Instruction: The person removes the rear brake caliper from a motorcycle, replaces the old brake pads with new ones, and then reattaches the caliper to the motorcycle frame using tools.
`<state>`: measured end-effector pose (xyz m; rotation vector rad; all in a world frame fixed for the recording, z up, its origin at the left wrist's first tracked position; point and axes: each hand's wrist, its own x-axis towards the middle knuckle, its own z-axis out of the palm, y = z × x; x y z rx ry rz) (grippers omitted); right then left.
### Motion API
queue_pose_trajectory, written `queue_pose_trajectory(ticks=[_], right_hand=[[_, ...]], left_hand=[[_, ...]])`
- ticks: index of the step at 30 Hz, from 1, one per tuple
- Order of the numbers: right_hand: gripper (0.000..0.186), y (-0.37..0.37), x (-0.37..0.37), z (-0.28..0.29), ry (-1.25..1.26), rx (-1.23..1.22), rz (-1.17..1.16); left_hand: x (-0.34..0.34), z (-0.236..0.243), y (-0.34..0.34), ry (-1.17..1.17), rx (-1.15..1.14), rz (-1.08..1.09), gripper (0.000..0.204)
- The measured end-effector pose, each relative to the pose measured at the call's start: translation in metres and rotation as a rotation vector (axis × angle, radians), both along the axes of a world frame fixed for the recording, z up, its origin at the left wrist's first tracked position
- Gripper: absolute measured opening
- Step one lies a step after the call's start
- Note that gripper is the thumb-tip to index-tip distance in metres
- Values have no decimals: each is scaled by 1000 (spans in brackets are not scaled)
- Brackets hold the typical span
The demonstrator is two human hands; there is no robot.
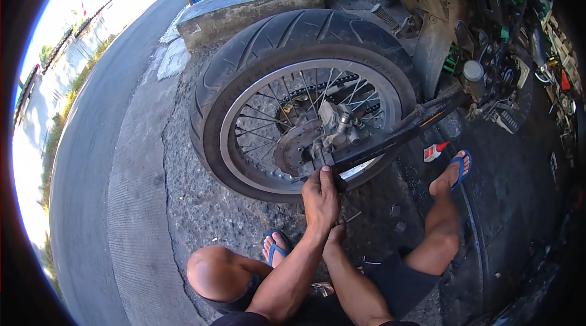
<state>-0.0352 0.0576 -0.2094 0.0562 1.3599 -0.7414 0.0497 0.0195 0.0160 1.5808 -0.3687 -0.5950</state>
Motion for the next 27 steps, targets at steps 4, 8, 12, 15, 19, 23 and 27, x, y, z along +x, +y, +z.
queue_pose_trajectory(ticks=[4,8,12,15,19,23,27], right_hand=[[31,-53,-43,27,27,28,-68],[30,-116,-106,74,459,-272,-51],[35,-179,-142,177,938,-958,-50],[47,-214,-144,290,1248,-1402,163],[42,-219,-102,411,1341,-1757,446],[31,-188,-36,480,1338,-1998,600],[29,-148,23,515,1376,-2161,795]], left_hand=[[-13,1,-4,38,-19,69,54],[-35,7,-3,233,-111,55,53],[-27,13,-5,507,-382,167,45],[-29,21,-6,715,-441,166,44],[-31,28,-12,861,-523,182,43],[-32,31,-17,997,-551,152,49],[-30,37,-16,1104,-596,163,44]])
